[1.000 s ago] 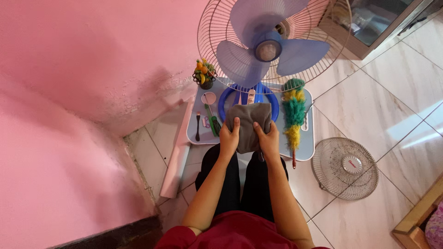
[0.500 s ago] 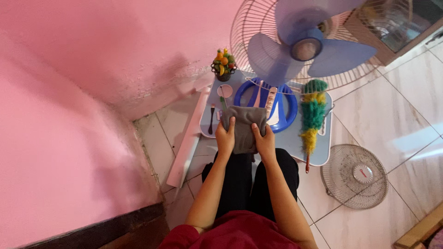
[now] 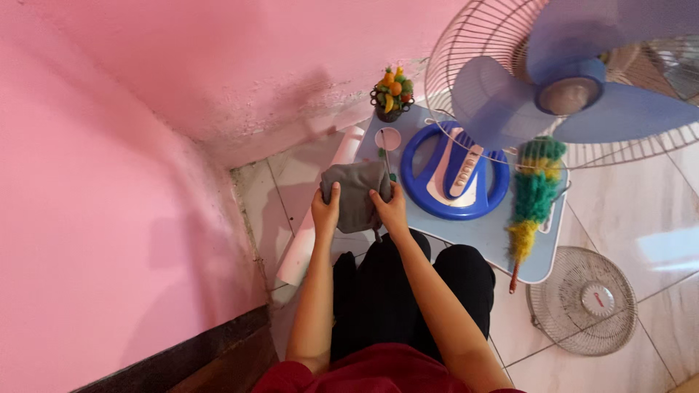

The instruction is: The person wipes the fan blades with a cloth, then uses a screwdriver to loosen and remove the front grill. They detach the grill ring and reattach it to the fan, securing it with the screwdriver.

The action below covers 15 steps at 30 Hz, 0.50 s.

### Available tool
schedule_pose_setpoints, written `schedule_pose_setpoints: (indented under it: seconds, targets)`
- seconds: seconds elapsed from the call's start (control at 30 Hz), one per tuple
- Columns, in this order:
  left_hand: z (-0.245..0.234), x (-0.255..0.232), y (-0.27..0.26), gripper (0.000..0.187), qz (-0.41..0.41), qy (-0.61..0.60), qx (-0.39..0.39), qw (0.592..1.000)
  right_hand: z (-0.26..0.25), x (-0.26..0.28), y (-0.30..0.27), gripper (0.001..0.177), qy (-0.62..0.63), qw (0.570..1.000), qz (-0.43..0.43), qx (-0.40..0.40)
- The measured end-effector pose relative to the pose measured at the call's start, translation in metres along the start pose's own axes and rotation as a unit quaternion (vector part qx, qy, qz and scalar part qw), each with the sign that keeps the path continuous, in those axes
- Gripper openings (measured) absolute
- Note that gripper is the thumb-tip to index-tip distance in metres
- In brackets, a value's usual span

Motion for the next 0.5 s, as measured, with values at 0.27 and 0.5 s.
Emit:
schedule_pose_setpoints:
  seconds: [0.27, 0.5]
  targets:
    - [-0.019, 0.043, 0.048, 0.051, -0.037, 0.010, -0.004, 0.999, 0.062, -0.016, 0.020, 0.056, -0.125, 0.992, -0.033, 0.016]
    - [-0.022, 0.063, 0.066, 0.050, -0.089, 0.011, 0.011, 0.996, 0.096, -0.017, 0.019, 0.045, -0.051, 0.995, 0.017, 0.080]
Point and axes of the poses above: each hand's wrist, its own y-axis towards the middle knuckle, its own z-axis out of the palm, x = y × z, the point moved 7 cm from there along y, towards the middle knuckle, and after that the axes turned 9 degrees about -x, right-handed, at the moved point
